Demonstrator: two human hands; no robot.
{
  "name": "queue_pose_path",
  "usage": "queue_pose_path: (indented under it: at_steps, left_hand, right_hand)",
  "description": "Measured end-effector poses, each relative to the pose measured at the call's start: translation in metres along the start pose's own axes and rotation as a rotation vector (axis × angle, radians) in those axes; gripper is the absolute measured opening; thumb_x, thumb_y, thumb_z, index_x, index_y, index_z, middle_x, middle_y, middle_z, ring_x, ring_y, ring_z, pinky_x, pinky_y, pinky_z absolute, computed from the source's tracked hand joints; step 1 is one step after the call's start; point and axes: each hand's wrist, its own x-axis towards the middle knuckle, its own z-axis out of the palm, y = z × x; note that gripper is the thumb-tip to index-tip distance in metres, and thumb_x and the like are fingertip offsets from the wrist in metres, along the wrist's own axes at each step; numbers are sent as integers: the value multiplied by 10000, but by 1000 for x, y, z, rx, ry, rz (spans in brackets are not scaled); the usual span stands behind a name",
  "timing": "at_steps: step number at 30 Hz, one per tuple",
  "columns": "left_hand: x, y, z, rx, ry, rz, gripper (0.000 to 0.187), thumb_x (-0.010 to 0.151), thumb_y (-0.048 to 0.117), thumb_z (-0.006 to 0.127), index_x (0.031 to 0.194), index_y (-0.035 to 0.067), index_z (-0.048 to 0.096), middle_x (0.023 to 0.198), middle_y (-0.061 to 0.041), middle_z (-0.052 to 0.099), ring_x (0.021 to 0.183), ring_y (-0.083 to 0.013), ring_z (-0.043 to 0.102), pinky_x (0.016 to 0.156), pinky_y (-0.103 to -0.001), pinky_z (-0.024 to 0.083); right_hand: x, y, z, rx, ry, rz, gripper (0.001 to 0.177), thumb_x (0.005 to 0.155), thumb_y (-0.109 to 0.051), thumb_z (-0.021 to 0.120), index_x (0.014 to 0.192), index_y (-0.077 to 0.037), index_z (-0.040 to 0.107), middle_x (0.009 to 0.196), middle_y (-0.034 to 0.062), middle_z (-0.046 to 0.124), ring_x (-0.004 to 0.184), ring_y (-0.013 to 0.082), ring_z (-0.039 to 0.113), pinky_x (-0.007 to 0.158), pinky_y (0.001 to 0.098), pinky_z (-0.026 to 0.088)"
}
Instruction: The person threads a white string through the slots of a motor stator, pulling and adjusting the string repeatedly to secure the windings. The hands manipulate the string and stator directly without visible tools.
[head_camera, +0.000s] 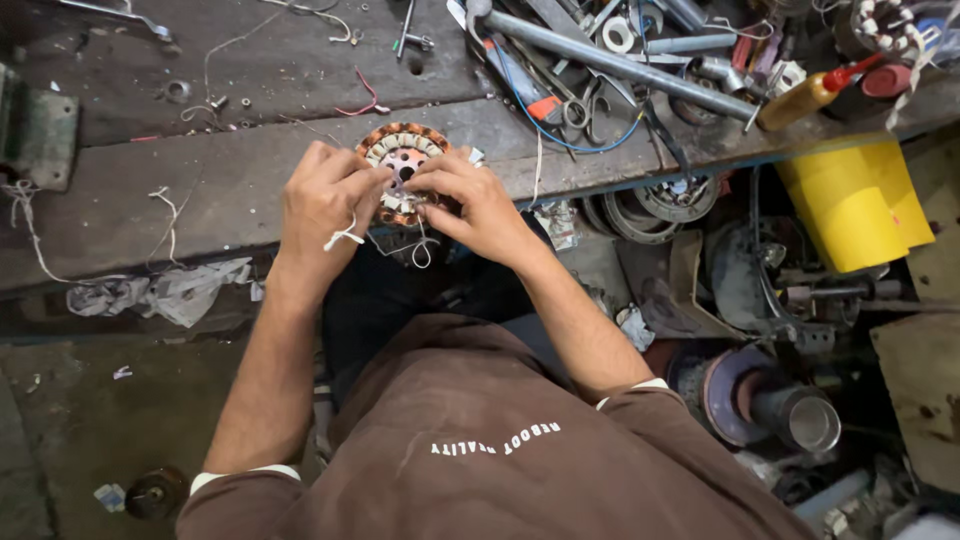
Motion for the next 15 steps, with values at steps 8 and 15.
queue_pose_path:
  at_steps: [8, 15]
  left_hand:
    - [-3, -7, 13, -256, -8, -127, 64, 953, 88, 775, 970, 29, 756, 945, -88, 717, 874, -276, 648, 810, -404, 501]
    - [0, -12, 35, -298, 16, -73, 81, 935, 82, 794, 967, 23, 750, 945, -109, 728, 902, -284, 680, 820, -396, 531]
  right_hand:
    - [-1, 2, 0, -4, 22, -29, 272, 921, -152, 753, 1181, -80, 719, 1200, 93, 695, 1139, 299, 670, 984, 408, 531]
    - [-5, 3, 1, 63, 32, 1, 233, 916, -155, 762, 1127, -67, 718, 1210, 90, 699, 1146, 276, 676, 989, 393, 532]
